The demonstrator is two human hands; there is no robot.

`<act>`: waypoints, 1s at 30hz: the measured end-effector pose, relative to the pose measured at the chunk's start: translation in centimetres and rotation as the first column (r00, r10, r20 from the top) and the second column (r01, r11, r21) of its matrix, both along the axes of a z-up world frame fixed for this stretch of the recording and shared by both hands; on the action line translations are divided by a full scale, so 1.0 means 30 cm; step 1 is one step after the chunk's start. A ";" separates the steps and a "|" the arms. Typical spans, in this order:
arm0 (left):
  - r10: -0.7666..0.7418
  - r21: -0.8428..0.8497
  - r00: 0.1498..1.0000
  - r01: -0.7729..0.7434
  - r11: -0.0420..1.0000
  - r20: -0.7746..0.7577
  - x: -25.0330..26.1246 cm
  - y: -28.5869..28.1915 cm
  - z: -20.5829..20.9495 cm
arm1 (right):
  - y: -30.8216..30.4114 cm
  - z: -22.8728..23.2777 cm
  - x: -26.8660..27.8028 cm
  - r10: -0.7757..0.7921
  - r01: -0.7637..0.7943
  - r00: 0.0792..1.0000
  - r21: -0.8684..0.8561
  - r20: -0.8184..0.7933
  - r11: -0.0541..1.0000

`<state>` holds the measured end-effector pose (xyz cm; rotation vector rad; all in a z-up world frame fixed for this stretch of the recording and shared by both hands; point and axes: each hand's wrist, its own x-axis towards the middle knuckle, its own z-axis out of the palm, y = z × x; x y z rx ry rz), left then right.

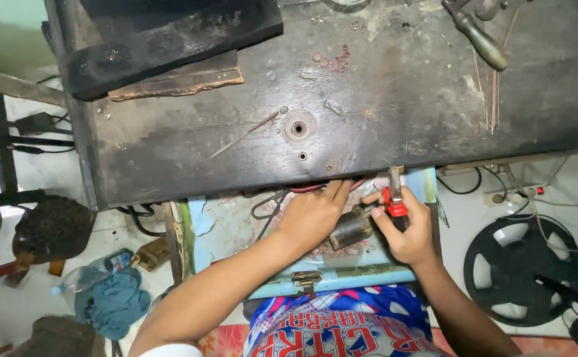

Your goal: Manipulating small metal wires and components using pliers on a workbench

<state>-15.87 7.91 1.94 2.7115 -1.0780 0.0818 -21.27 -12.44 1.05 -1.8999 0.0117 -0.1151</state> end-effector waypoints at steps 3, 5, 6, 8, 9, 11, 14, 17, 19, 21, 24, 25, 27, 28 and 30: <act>0.068 0.024 0.993 -0.070 0.997 0.097 -0.026 -0.054 -0.101 | -0.026 -0.006 -0.002 -0.040 0.039 0.998 0.020 0.049 0.999; 0.100 0.010 0.981 -0.100 0.995 -0.164 0.000 -0.063 -0.080 | -0.056 -0.078 -0.016 -0.071 0.066 0.995 0.063 0.072 0.996; 0.127 0.011 0.896 -0.135 0.991 -0.426 0.005 -0.066 -0.072 | -0.069 -0.116 -0.031 -0.096 0.088 0.992 0.107 0.081 0.990; 0.086 -0.001 0.877 -0.098 0.995 -0.472 0.000 -0.065 -0.066 | -0.070 -0.124 -0.024 -0.118 0.104 0.988 0.138 0.099 0.985; 0.056 -0.014 0.852 -0.074 0.997 -0.521 -0.006 -0.062 -0.063 | -0.070 -0.127 -0.020 -0.126 0.106 0.986 0.168 0.112 0.980; 0.021 -0.095 0.860 -0.080 0.992 -0.510 -0.020 -0.043 -0.003 | -0.063 -0.112 -0.021 -0.137 0.113 0.983 0.189 0.120 0.975; -0.069 -0.271 0.856 -0.085 0.959 -0.513 -0.023 -0.020 0.063 | -0.076 -0.136 -0.023 -0.159 0.126 0.978 0.221 0.137 0.967; -0.157 -0.429 0.836 -0.101 0.898 -0.525 0.000 0.000 0.148 | -0.086 -0.156 -0.034 -0.177 0.139 0.973 0.237 0.146 0.961; -0.190 -0.492 0.832 -0.112 0.863 -0.521 0.051 0.024 0.199 | -0.076 -0.143 -0.034 -0.185 0.146 0.971 0.242 0.149 0.959; 0.009 -0.483 0.915 -0.222 0.847 -0.404 0.121 0.060 0.231 | -0.057 -0.113 -0.034 -0.169 0.148 0.977 0.160 0.131 0.976; 0.228 -0.421 0.962 -0.272 0.865 -0.153 0.274 0.123 0.227 | 0.053 0.108 0.018 -0.212 0.216 0.974 -0.043 0.086 0.976; 0.227 -0.420 0.963 -0.269 0.867 -0.147 0.313 0.129 0.211 | 0.076 0.116 0.035 -0.213 0.217 0.973 -0.039 0.091 0.975; 0.306 -0.327 0.952 -0.295 0.898 -0.019 0.386 0.141 0.179 | 0.123 0.134 0.062 -0.205 0.219 0.973 -0.146 0.104 0.965; 0.304 -0.325 0.952 -0.293 0.899 -0.017 0.402 0.134 0.156 | 0.143 0.130 0.080 -0.207 0.221 0.973 -0.144 0.104 0.965; 0.304 -0.272 0.952 -0.300 0.914 -0.030 0.440 0.116 0.110 | 0.180 0.126 0.119 -0.205 0.229 0.970 -0.197 0.132 0.953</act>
